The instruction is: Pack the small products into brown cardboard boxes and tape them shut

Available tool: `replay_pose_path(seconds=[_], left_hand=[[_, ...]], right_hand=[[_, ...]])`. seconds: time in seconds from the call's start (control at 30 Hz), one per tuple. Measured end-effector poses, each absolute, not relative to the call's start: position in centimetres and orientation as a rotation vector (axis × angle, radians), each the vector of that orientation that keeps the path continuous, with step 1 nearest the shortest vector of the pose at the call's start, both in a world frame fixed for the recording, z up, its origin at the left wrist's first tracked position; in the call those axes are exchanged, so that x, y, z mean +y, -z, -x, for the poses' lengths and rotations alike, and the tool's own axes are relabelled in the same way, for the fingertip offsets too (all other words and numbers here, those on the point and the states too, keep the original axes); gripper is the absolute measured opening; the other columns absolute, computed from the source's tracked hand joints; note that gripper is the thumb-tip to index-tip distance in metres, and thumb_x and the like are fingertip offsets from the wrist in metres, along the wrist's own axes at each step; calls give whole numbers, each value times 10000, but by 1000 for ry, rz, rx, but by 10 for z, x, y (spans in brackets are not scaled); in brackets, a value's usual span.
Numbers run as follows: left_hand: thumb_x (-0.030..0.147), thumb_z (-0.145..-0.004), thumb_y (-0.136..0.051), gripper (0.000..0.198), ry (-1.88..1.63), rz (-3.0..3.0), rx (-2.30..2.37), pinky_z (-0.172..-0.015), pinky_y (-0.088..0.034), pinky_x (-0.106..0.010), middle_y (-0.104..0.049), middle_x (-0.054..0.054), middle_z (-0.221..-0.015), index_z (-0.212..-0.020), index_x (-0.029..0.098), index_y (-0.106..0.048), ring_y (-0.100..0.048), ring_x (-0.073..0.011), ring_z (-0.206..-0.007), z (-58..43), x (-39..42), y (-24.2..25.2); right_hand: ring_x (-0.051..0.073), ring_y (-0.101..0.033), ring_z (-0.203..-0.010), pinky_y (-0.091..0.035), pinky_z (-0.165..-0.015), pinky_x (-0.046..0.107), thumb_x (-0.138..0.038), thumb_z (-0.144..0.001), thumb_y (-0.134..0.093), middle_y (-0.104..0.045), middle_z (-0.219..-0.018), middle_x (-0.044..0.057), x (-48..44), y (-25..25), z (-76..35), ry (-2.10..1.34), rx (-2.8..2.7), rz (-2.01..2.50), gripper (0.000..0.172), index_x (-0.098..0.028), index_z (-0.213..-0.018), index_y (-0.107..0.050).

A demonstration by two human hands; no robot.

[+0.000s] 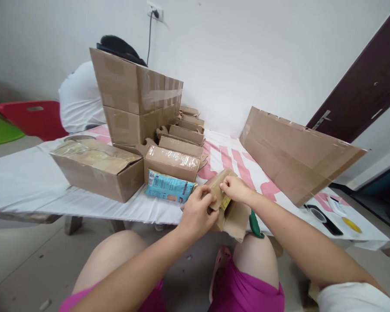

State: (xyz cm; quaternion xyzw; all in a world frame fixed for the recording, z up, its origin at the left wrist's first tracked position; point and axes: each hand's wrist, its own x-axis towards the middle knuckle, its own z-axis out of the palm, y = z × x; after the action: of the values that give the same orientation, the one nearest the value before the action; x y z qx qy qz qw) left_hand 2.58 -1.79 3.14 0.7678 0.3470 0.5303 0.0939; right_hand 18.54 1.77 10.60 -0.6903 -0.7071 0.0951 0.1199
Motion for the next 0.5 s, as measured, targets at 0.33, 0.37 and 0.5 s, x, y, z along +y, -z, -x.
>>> replay_pose_path(seconds=[0.33, 0.37, 0.5], left_hand=[[114, -646, -618, 192, -1551, -2267, 999, -853, -488, -372, -533, -91, -1058, -818, 184, -567, -561, -234, -970, -28, -13, -30], [117, -646, -619, 189, -1552, -2266, 1003, -848, -488, -371, -535, -91, -1055, -815, 185, -567, -562, -233, -965, -28, -13, -30], [116, -642, -623, 185, -1551, -2262, 1007, -839, -490, -368, -542, -90, -1041, -803, 188, -565, -565, -236, -963, -29, -13, -32]], right_hand=[[119, -416, -577, -306, -538, 246, -257, -769, -433, -442, -591, -39, 13, -82, -208, -206, -2000, 1841, 190, -224, -599, -356], [122, -412, -581, -308, -541, 249, -266, -771, -429, -438, -597, -38, 13, -80, -211, -206, -2004, 1811, 185, -226, -606, -357], [129, -397, -590, -317, -552, 259, -285, -777, -420, -419, -604, -38, 12, -74, -219, -234, -2043, 1645, 172, -230, -624, -362]])
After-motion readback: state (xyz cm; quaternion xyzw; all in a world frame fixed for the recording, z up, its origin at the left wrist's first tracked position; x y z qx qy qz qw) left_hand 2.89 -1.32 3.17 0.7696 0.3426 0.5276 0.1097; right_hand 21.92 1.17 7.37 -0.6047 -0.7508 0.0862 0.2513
